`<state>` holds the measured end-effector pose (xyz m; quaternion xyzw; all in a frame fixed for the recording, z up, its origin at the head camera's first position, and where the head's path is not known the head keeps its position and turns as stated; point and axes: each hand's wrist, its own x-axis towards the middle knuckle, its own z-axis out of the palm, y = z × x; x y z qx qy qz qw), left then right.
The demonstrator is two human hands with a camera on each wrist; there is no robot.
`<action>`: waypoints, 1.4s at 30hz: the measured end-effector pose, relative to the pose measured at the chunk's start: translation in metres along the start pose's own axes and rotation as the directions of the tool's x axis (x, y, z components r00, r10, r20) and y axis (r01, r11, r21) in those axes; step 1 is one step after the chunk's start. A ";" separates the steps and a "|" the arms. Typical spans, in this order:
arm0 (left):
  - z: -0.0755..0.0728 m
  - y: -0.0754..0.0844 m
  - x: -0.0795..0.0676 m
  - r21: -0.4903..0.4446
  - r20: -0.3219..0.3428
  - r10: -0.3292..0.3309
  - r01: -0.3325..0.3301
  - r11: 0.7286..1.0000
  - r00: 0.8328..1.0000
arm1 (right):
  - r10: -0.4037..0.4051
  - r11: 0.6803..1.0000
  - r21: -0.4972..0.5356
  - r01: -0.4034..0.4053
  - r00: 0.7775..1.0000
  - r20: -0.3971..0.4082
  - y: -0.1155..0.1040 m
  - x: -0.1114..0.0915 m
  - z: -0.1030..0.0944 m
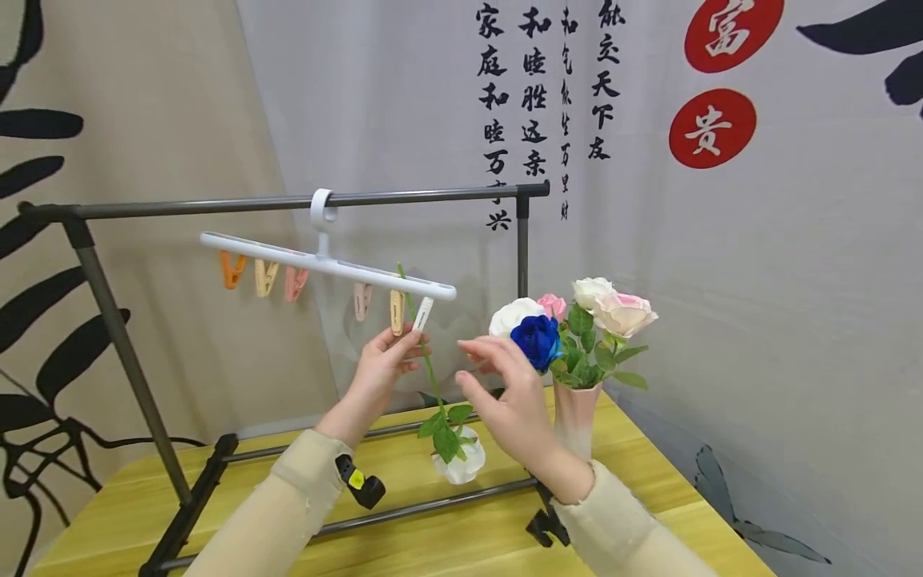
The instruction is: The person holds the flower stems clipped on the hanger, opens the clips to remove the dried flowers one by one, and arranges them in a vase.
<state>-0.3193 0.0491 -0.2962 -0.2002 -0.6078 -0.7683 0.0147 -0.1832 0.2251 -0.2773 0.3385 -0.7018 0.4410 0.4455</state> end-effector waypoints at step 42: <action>0.004 -0.035 -0.016 0.003 0.042 -0.008 0.008 1.000 0.999 | 0.710 0.562 0.602 -0.568 0.704 0.002 0.089 0.076 0.076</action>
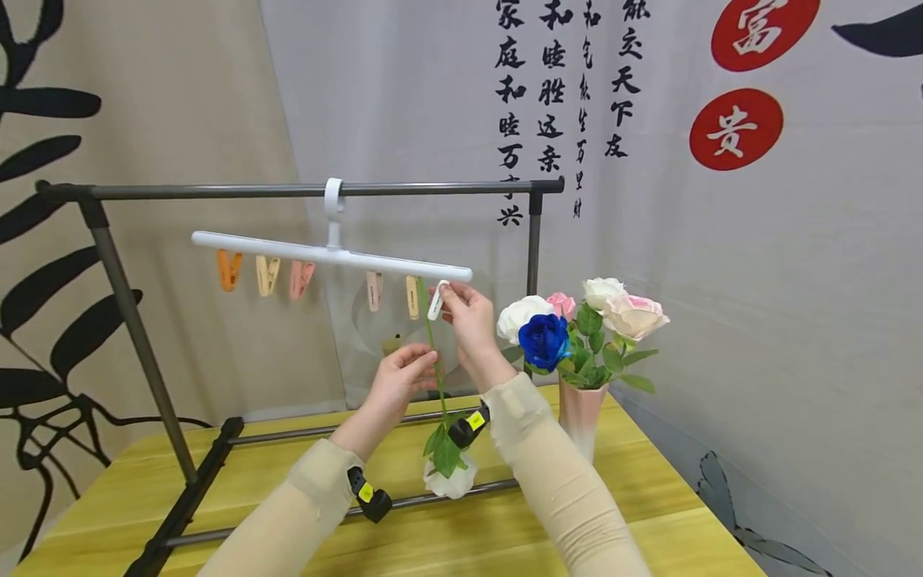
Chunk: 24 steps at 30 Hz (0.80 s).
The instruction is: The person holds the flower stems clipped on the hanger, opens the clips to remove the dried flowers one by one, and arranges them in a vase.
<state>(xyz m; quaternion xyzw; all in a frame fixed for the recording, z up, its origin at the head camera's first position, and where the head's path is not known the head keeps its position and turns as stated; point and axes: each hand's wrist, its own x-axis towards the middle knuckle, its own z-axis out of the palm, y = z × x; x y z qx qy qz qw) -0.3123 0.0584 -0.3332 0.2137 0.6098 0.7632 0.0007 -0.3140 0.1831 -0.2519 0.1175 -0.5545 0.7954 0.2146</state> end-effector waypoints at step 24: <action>-0.039 0.007 -0.053 0.060 0.127 -0.097 0.090 0.994 0.987 | 0.207 0.977 0.033 -0.210 0.976 0.071 -0.002 0.003 -0.002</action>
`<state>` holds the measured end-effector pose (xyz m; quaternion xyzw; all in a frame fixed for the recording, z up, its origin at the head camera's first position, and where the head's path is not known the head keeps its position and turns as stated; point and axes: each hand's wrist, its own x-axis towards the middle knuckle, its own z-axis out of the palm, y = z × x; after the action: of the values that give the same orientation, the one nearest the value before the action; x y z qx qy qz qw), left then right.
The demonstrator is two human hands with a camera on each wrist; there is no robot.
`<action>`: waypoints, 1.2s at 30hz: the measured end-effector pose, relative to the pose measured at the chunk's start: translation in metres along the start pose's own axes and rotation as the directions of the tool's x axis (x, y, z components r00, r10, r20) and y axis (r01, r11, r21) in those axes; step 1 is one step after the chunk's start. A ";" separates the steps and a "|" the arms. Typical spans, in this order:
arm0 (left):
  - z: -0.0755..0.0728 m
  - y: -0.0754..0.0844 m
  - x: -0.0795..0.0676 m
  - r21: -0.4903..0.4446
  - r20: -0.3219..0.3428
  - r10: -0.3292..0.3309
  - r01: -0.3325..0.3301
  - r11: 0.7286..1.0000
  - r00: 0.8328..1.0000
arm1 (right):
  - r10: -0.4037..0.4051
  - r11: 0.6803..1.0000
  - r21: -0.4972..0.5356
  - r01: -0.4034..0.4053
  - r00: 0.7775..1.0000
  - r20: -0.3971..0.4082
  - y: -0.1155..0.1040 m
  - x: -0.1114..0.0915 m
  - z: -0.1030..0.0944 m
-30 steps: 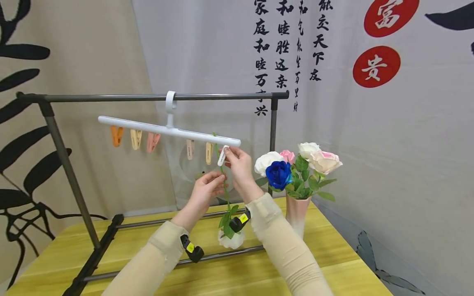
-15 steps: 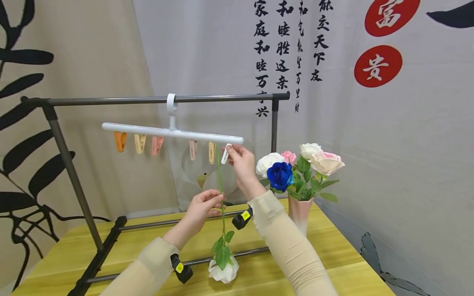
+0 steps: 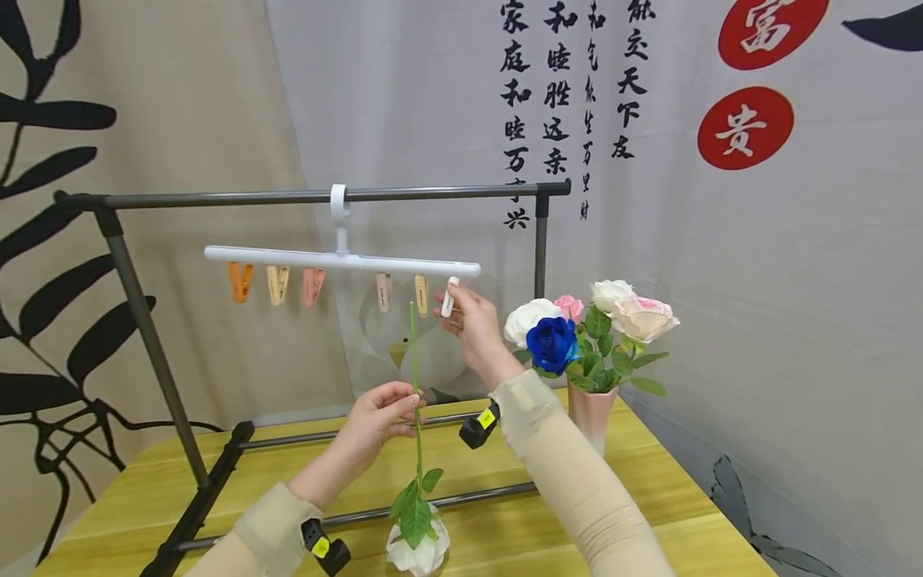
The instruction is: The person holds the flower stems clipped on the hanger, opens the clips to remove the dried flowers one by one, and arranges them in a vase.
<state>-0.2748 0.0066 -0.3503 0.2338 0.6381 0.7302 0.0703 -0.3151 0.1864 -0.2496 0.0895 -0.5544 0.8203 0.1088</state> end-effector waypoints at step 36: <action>-0.021 0.059 -0.011 -0.113 0.077 0.033 -0.024 0.993 0.996 | -0.433 -0.520 0.007 0.854 -0.271 0.860 0.036 -0.076 -0.007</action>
<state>-0.2628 -0.0267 -0.2972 0.2673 0.5897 0.7558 0.0978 -0.2529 0.1735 -0.3047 0.6125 -0.5465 0.0052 0.5711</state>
